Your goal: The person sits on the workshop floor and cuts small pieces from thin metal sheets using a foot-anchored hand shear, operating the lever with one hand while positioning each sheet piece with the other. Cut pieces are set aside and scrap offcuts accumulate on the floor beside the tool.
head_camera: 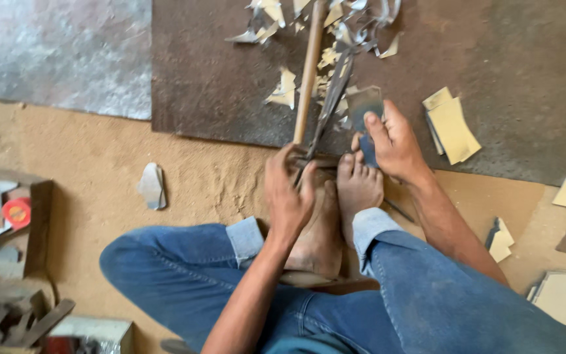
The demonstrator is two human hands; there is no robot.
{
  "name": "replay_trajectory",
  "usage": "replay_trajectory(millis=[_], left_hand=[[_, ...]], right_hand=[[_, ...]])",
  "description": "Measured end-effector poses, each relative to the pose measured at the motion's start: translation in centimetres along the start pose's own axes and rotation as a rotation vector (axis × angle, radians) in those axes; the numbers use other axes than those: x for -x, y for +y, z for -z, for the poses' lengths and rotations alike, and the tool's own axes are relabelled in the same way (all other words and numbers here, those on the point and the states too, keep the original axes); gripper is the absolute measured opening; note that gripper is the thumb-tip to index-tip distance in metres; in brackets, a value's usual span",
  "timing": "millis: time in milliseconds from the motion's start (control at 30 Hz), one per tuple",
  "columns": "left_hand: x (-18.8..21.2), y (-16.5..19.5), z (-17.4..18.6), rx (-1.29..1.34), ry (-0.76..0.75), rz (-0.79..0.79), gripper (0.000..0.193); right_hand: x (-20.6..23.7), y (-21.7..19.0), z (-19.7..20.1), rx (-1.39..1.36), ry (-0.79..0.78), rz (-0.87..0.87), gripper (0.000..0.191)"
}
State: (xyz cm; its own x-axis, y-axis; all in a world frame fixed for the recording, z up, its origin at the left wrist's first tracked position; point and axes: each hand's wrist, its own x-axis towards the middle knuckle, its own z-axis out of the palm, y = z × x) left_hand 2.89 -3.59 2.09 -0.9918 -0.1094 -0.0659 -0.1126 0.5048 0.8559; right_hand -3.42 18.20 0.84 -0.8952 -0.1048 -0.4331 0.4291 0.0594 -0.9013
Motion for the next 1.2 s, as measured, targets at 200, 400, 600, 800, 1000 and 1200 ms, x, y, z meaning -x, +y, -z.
replay_trajectory(millis=[200, 400, 600, 800, 1000, 1200], left_hand=[[6.5, -2.5, 0.9, 0.051, -0.355, 0.477, 0.031], [6.0, -1.6, 1.7, 0.172, -0.333, 0.419, 0.032], [5.1, -0.7, 2.7, 0.204, -0.291, 0.343, 0.031], [5.7, -2.4, 1.6, 0.133, -0.259, 0.354, 0.027], [6.2, -6.2, 0.0, 0.089, -0.245, 0.28, 0.027], [5.5, -5.3, 0.3, 0.142, -0.188, 0.152, 0.024]], right_hand=[[-2.9, -1.2, 1.2, 0.024, 0.07, -0.051, 0.023], [-2.8, -1.3, -1.0, 0.177, -0.02, -0.128, 0.023], [-2.6, -2.0, -0.7, 0.398, -0.058, -0.148, 0.028], [-2.4, -2.6, -1.6, 0.42, -0.089, -0.041, 0.027], [-2.1, -1.4, -1.0, 0.507, -0.024, -0.067, 0.03], [-2.4, 1.9, -1.4, 1.088, -0.078, 0.593, 0.029]])
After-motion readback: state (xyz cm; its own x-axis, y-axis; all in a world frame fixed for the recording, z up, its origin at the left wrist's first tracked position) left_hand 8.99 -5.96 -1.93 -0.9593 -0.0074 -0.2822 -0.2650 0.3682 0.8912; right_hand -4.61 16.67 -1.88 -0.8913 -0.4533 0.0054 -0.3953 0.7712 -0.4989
